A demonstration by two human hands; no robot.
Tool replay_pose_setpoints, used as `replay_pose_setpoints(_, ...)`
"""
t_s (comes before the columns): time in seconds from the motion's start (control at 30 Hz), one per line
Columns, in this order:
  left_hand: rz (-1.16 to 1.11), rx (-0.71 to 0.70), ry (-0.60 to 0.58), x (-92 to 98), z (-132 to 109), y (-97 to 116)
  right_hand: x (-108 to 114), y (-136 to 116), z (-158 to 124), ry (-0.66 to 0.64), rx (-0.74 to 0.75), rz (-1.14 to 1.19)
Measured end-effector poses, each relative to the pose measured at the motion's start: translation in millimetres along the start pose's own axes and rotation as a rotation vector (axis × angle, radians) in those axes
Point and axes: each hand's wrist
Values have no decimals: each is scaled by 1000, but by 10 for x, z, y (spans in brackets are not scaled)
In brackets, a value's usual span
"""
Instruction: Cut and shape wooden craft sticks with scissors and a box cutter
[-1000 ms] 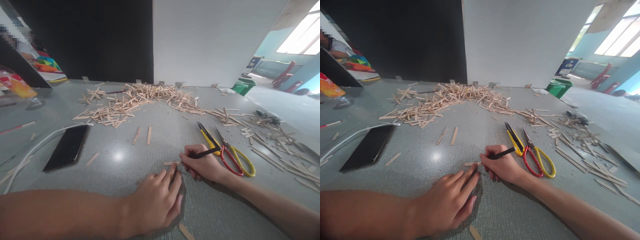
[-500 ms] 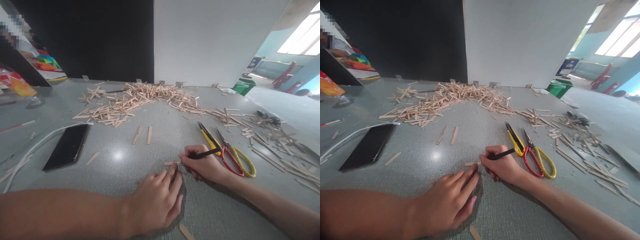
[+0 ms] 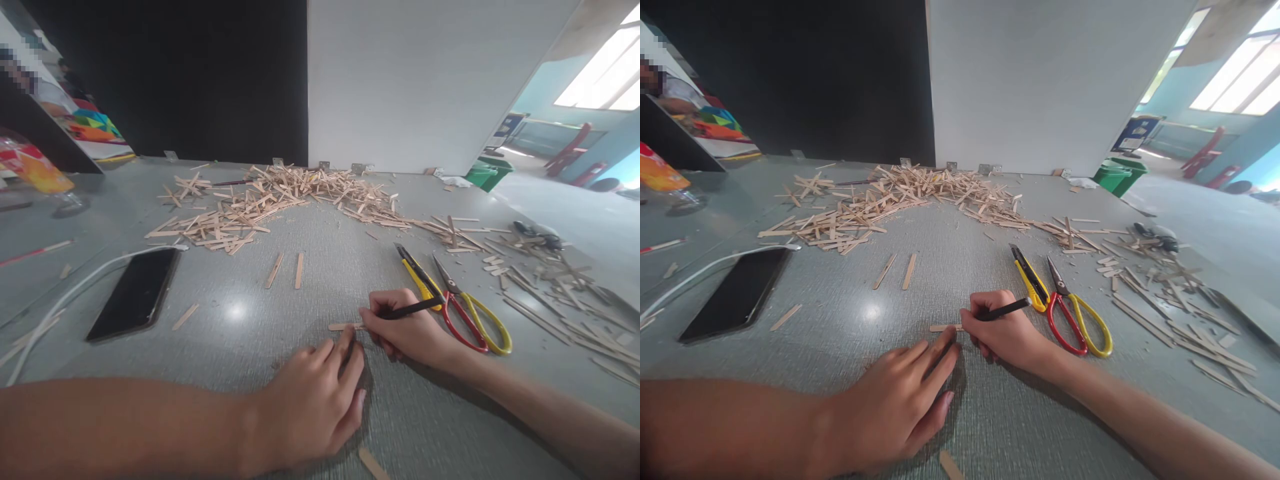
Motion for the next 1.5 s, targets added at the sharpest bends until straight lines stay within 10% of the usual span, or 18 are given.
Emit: replay_pose_setpoints(1.5, -49, 72, 27, -25, 13, 22, -22, 71, 47, -30, 70, 72)
Point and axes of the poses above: each hand's wrist, its own z-axis towards the middle knuckle, its own x-axis out of the back of the hand, y = z × x, and after that the axes turned 15 degrees about z, right-handed
